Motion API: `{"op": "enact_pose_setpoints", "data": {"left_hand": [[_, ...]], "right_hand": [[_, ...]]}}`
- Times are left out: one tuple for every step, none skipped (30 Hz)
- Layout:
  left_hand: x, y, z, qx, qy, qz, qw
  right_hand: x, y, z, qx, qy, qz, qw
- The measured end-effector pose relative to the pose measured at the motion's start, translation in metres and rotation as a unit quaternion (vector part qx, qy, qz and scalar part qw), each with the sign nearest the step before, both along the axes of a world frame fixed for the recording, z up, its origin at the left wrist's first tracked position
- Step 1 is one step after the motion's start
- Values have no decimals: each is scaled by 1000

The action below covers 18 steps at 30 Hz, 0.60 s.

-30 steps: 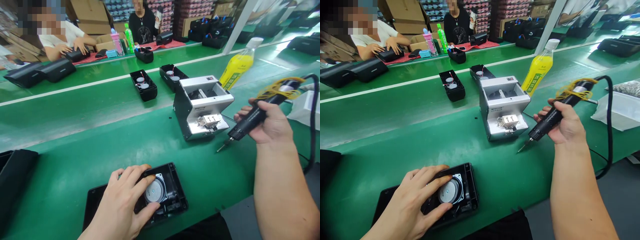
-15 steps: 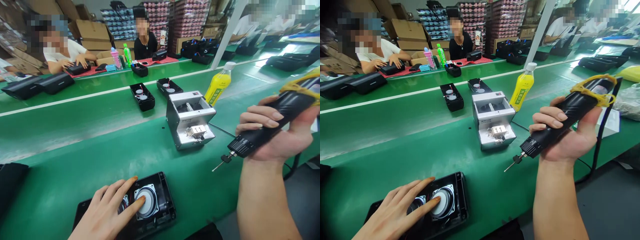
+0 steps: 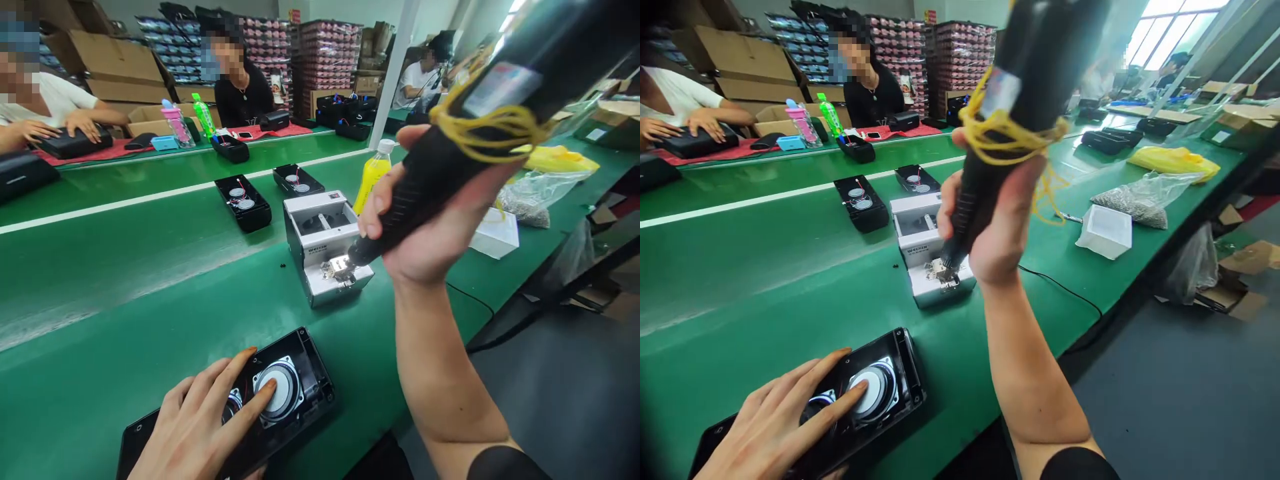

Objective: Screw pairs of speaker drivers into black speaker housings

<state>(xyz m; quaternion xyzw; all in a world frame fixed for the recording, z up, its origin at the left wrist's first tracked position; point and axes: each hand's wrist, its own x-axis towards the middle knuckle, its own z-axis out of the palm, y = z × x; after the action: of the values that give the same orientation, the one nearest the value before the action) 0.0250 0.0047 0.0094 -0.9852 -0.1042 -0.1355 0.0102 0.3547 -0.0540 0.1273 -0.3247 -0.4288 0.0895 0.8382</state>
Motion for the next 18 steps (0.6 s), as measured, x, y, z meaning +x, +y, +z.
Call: {"op": "enact_pose_setpoints", "data": {"left_hand": [[0,0,-2,2,1,0,1000],[0,1,-4,4,0,1,1000],[0,1,-5,6,-2,2,1000],[0,1,-7,7,-6,3,1000],[0,0,-7,6,-10,5,1000],[0,0,-8,4,-14,6,1000],[0,0,-8,1,-16,6,1000],[0,1,-7,-1,-18,5,1000],[0,1,-7,0,-19,4,1000],[0,2,-7,3,-18,2,1000],[0,3,-7,11,-19,-4,1000],[-1,4,-8,22,-19,-14,999],[-1,6,-9,33,-18,-22,999],[-2,7,-10,42,-14,-26,999],[-3,8,-10,48,-11,-30,998],[-3,9,-10,52,-11,-31,998],[-3,9,-10,55,-11,-30,998],[-3,9,-9,57,-9,-30,998]], "right_hand": [[-1,5,-5,6,-11,3,1000],[-1,9,-9,7,-20,10,1000],[-1,13,-13,3,-24,11,1000],[0,15,-16,-6,-26,12,1000],[1,17,-19,-12,-28,6,1000],[1,19,-21,-17,-29,-4,999],[1,20,-22,-31,-32,-10,999],[1,21,-23,-39,-33,-19,998],[1,22,-24,-42,-36,-25,998],[0,22,-24,-42,-37,-26,998],[-1,21,-24,-47,-36,-23,998],[-2,20,-24,-51,-34,-18,998],[-2,19,-24,-47,-29,-18,998],[-3,17,-24,-47,-24,-16,998],[-3,14,-24,-54,-21,-10,998],[-3,11,-24,-60,-19,-5,998],[-3,8,-23,-67,-19,0,998],[-4,4,-22,-77,-17,7,997]]}}
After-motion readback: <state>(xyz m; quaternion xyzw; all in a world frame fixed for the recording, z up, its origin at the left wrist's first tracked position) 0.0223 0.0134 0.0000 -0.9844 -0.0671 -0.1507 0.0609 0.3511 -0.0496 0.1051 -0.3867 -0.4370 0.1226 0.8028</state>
